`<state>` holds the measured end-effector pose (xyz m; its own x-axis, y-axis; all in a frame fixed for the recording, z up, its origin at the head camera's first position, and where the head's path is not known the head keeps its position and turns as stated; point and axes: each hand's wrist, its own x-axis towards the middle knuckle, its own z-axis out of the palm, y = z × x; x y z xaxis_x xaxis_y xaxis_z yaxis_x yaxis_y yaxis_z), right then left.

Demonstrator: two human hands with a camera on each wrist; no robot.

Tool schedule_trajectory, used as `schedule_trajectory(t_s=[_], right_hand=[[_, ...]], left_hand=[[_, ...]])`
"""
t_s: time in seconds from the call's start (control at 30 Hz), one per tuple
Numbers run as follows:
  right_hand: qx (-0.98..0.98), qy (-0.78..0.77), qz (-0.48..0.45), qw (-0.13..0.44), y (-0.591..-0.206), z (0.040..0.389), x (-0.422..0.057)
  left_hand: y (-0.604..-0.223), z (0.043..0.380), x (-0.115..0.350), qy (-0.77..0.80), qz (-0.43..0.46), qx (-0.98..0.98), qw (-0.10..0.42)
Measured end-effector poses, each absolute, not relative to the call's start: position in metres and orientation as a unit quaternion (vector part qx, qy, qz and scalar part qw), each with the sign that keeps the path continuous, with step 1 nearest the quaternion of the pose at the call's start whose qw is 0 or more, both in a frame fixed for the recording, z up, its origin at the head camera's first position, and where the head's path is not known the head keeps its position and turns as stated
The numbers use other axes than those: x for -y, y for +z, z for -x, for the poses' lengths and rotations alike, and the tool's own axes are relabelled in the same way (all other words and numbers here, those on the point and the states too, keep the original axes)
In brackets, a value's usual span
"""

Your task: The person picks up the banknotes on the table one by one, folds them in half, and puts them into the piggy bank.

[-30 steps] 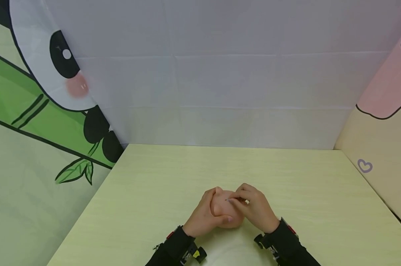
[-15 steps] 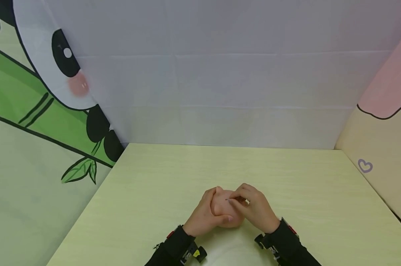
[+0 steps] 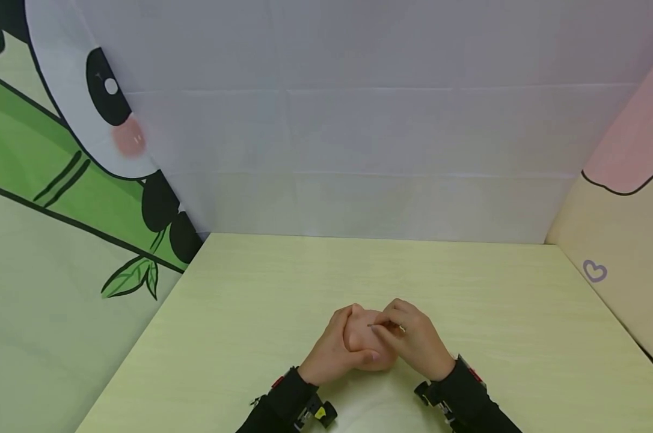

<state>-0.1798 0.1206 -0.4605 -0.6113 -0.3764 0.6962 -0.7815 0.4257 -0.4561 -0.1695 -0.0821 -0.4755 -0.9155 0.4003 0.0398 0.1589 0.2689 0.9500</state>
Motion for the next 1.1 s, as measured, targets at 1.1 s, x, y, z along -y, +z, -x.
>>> schedule_trajectory(t_s=[1.1], right_hand=[[0.812,0.399,-0.353,0.238,-0.4575,0.1787,-0.1231]], left_hand=[[-0.4767,0.1703,0.0848,0.564,-0.172,-0.801,0.107]])
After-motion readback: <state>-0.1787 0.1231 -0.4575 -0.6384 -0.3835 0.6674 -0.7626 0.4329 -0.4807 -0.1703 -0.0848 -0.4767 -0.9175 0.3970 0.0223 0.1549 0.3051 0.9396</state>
